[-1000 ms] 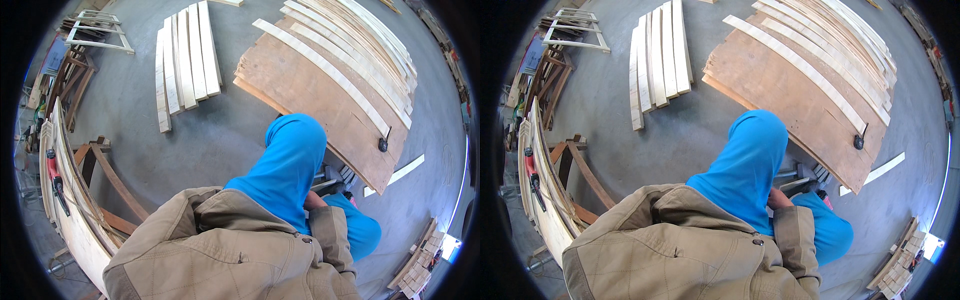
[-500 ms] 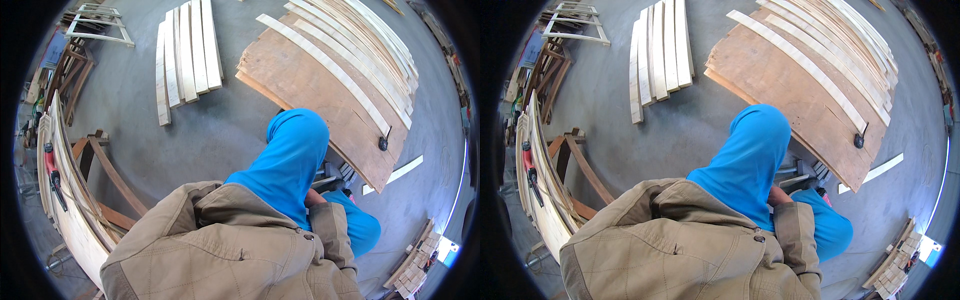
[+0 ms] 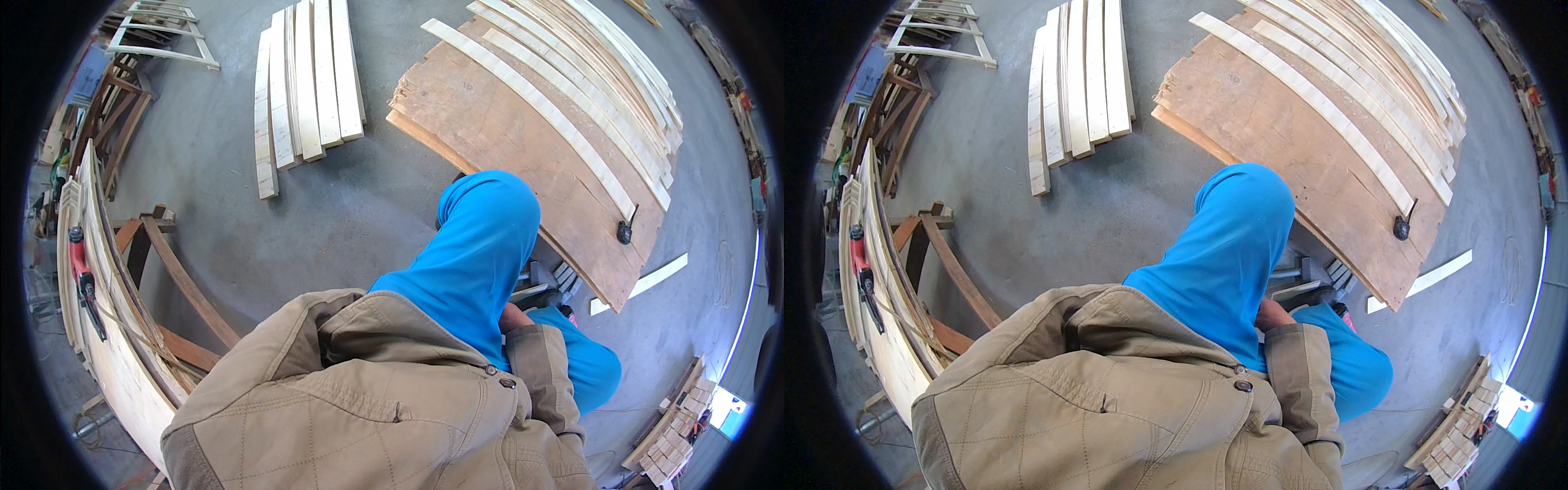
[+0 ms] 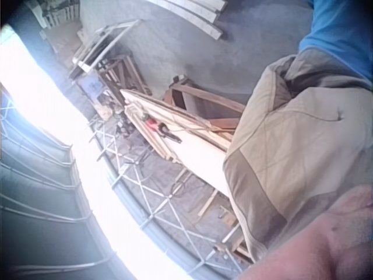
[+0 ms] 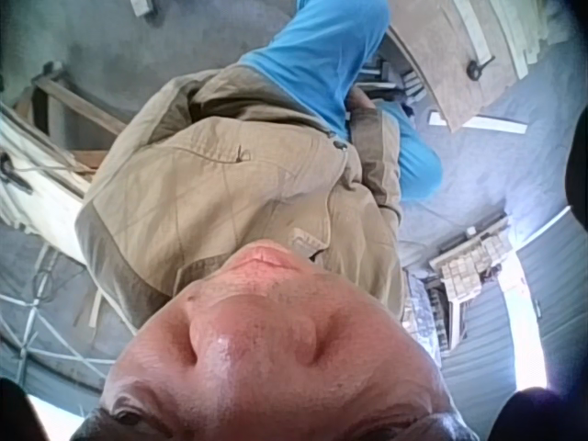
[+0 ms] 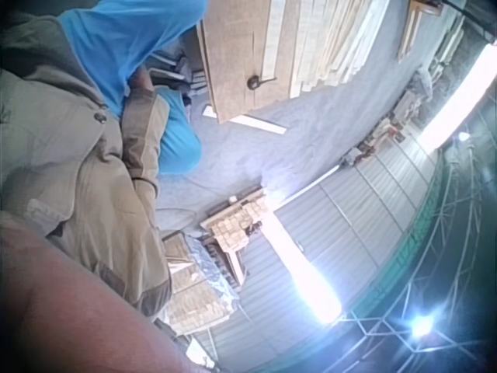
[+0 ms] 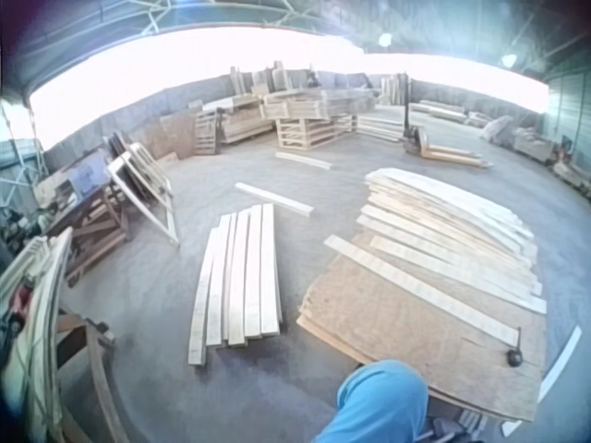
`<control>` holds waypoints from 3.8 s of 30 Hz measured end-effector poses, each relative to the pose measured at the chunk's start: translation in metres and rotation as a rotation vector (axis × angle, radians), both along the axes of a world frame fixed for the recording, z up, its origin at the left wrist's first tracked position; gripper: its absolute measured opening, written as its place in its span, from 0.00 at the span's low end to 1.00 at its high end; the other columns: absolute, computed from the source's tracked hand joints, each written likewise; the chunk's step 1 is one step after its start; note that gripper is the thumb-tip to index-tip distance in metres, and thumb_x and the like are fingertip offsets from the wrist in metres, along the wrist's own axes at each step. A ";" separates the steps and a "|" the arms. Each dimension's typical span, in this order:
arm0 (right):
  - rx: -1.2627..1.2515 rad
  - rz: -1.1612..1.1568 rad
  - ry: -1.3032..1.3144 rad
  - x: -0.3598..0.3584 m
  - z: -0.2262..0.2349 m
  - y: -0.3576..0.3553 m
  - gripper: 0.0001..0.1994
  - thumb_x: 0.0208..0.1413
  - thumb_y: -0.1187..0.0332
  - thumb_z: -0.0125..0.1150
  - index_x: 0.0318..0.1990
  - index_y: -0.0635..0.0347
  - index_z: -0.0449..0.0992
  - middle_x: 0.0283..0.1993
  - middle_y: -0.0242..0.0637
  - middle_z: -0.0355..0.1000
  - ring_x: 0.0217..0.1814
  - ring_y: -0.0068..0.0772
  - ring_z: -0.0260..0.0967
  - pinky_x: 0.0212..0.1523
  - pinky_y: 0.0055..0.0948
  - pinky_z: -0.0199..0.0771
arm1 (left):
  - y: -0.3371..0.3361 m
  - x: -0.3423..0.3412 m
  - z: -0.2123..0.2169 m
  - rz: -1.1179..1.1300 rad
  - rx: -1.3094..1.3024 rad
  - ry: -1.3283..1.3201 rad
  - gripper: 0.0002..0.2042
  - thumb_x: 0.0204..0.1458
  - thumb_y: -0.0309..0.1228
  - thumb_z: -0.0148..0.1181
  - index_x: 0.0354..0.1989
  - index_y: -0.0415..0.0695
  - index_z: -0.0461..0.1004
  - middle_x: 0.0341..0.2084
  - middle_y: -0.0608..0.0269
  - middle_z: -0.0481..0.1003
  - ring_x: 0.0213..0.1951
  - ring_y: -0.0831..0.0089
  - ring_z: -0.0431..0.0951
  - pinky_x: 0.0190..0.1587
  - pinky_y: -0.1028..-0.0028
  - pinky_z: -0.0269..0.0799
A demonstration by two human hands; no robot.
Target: The person uses a pneumatic nail gun to fasten thin wooden planks onto a larger plywood base. They repeatedly pick up planks, align them, and drive nails to secure them, then stack the finished pieces.
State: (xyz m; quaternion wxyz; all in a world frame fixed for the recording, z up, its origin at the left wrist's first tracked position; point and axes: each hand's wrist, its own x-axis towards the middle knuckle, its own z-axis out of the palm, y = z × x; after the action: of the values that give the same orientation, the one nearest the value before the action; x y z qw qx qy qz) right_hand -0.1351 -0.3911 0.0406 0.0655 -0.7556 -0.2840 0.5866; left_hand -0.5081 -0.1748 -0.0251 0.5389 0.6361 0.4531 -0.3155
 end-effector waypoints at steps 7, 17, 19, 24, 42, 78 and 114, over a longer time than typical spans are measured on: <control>-0.007 0.018 -0.009 0.000 0.002 0.002 0.23 0.57 0.55 0.68 0.56 0.56 0.82 0.51 0.45 0.83 0.50 0.44 0.81 0.52 0.46 0.78 | -0.003 0.000 0.000 0.002 -0.001 -0.007 0.24 0.58 0.43 0.69 0.58 0.41 0.80 0.53 0.51 0.81 0.55 0.58 0.81 0.58 0.58 0.77; -0.021 0.040 -0.013 -0.002 0.003 0.001 0.23 0.57 0.55 0.68 0.57 0.55 0.83 0.51 0.44 0.83 0.51 0.46 0.81 0.53 0.47 0.78 | -0.004 -0.001 0.001 0.002 -0.003 -0.013 0.23 0.58 0.42 0.69 0.57 0.41 0.80 0.53 0.52 0.81 0.53 0.59 0.81 0.57 0.58 0.77; -0.022 0.045 -0.015 -0.003 0.003 0.001 0.23 0.56 0.55 0.68 0.57 0.55 0.83 0.51 0.44 0.83 0.51 0.46 0.81 0.53 0.47 0.78 | -0.004 -0.001 0.001 0.000 0.000 -0.016 0.23 0.59 0.42 0.69 0.57 0.41 0.80 0.52 0.52 0.81 0.53 0.59 0.81 0.57 0.58 0.77; -0.027 0.054 -0.014 -0.004 -0.001 0.000 0.23 0.56 0.54 0.67 0.57 0.55 0.83 0.52 0.44 0.83 0.52 0.47 0.81 0.54 0.48 0.78 | -0.006 -0.004 -0.001 0.000 -0.001 -0.021 0.22 0.59 0.42 0.69 0.56 0.40 0.80 0.52 0.52 0.82 0.53 0.59 0.81 0.57 0.59 0.78; -0.134 0.297 0.037 -0.031 -0.018 0.023 0.22 0.55 0.50 0.68 0.54 0.48 0.86 0.59 0.40 0.81 0.60 0.47 0.79 0.58 0.47 0.78 | 0.043 0.020 -0.023 -0.066 0.023 0.015 0.21 0.59 0.41 0.68 0.55 0.39 0.80 0.50 0.53 0.82 0.51 0.60 0.82 0.55 0.59 0.79; -0.325 0.251 0.506 0.009 -0.082 -0.019 0.26 0.56 0.44 0.69 0.52 0.56 0.86 0.53 0.49 0.82 0.61 0.52 0.77 0.60 0.49 0.74 | 0.105 0.360 -0.069 -0.101 0.154 -0.213 0.18 0.60 0.39 0.67 0.51 0.37 0.81 0.47 0.54 0.83 0.46 0.62 0.84 0.51 0.61 0.81; -0.144 -0.490 -0.261 0.095 -0.054 0.007 0.14 0.53 0.62 0.62 0.41 0.62 0.86 0.48 0.56 0.81 0.53 0.59 0.80 0.55 0.48 0.80 | 0.108 0.472 0.318 0.161 0.034 -1.350 0.17 0.66 0.30 0.63 0.58 0.33 0.78 0.50 0.50 0.82 0.49 0.65 0.84 0.56 0.69 0.79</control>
State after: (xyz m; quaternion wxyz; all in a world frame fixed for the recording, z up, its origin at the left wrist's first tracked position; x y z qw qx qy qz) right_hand -0.0402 -0.3843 -0.0138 0.1143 -0.8736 -0.0566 0.4697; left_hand -0.0361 -0.0670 0.2926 0.7154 0.6663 0.0685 0.1990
